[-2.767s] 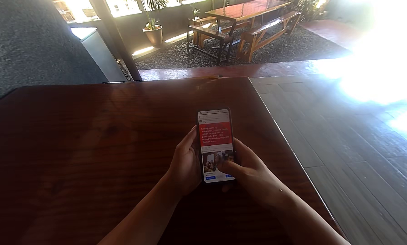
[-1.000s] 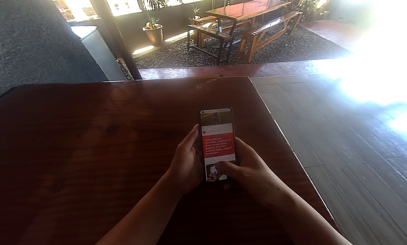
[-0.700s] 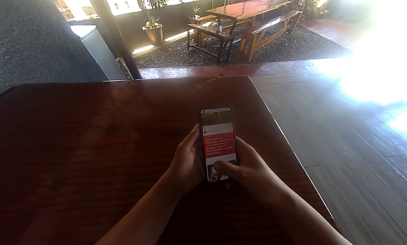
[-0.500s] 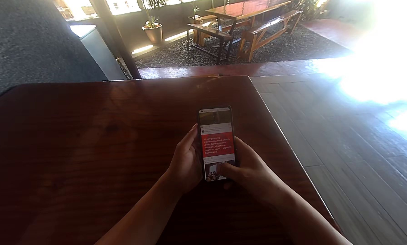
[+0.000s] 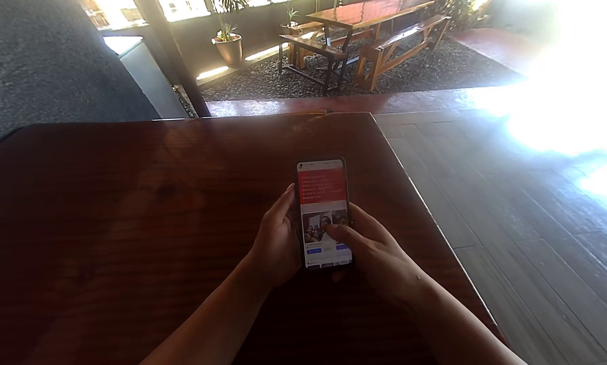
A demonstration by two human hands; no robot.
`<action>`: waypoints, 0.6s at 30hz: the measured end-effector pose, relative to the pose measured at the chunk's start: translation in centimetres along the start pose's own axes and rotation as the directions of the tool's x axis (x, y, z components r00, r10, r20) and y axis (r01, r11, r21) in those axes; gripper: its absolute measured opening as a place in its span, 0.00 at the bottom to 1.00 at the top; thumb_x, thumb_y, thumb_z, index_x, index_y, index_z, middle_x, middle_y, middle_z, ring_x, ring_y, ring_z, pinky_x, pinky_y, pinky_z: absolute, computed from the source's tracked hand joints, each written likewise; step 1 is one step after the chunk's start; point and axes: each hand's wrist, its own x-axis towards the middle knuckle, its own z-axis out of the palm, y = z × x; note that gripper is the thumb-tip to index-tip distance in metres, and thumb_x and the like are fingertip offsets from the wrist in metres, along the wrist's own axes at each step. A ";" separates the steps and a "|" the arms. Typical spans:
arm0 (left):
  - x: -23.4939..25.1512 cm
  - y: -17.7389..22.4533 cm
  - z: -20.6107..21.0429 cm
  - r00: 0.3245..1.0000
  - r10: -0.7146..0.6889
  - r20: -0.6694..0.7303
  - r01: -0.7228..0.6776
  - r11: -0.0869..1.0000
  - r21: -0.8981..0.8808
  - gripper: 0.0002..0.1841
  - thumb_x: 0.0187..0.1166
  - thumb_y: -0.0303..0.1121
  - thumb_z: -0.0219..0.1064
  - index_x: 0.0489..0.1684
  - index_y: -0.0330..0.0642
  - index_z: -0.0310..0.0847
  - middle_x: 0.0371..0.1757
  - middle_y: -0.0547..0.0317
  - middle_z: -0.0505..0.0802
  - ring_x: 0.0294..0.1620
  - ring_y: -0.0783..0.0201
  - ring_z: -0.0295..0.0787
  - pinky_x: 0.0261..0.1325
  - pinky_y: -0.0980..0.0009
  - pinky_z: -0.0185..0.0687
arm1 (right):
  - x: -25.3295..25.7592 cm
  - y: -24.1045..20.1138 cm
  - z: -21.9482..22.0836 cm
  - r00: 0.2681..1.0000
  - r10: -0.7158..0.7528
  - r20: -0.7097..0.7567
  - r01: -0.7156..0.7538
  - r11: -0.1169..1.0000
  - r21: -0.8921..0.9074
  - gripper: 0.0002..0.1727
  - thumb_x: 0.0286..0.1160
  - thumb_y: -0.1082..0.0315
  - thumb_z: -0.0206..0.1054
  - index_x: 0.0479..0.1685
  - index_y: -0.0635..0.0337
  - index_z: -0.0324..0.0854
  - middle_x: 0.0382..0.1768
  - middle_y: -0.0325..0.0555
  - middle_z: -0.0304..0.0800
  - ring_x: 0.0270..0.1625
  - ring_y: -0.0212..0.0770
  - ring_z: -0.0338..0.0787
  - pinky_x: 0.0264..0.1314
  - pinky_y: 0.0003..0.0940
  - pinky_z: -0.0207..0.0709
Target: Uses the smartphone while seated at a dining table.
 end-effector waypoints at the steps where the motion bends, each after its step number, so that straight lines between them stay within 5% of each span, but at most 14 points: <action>1: 0.0 0.0 0.0 1.000 -0.005 -0.005 0.005 1.000 0.001 0.30 0.92 0.58 0.34 0.72 0.56 0.77 0.63 0.52 0.89 0.63 0.57 0.89 0.64 0.54 0.86 | 0.0 0.0 0.0 1.000 -0.002 0.007 0.002 1.000 -0.008 0.18 0.82 0.66 0.63 0.69 0.53 0.76 0.49 0.55 0.92 0.43 0.47 0.96 0.32 0.34 0.91; 4: 0.0 0.0 -0.1 1.000 -0.008 0.010 0.008 1.000 -0.006 0.30 0.92 0.59 0.34 0.74 0.55 0.76 0.65 0.52 0.89 0.65 0.57 0.88 0.66 0.52 0.85 | 0.0 0.1 0.0 1.000 -0.008 0.012 0.008 1.000 -0.022 0.20 0.77 0.73 0.64 0.68 0.54 0.76 0.49 0.55 0.92 0.41 0.47 0.96 0.32 0.35 0.91; 11: 0.0 0.0 0.0 1.000 -0.004 0.017 0.004 1.000 -0.010 0.30 0.92 0.58 0.34 0.74 0.56 0.76 0.65 0.51 0.89 0.66 0.56 0.88 0.67 0.52 0.84 | 0.0 -0.1 0.0 1.000 0.013 0.003 -0.013 1.000 -0.015 0.18 0.82 0.69 0.62 0.69 0.52 0.76 0.50 0.56 0.92 0.42 0.48 0.96 0.32 0.35 0.91; 18: 0.0 0.0 0.1 1.000 0.008 0.009 -0.008 1.000 -0.008 0.30 0.92 0.57 0.33 0.75 0.55 0.76 0.65 0.51 0.88 0.66 0.56 0.87 0.67 0.51 0.84 | -0.1 0.0 0.0 1.000 0.002 0.016 -0.002 1.000 -0.009 0.21 0.74 0.72 0.66 0.68 0.53 0.76 0.49 0.56 0.92 0.41 0.47 0.96 0.32 0.35 0.91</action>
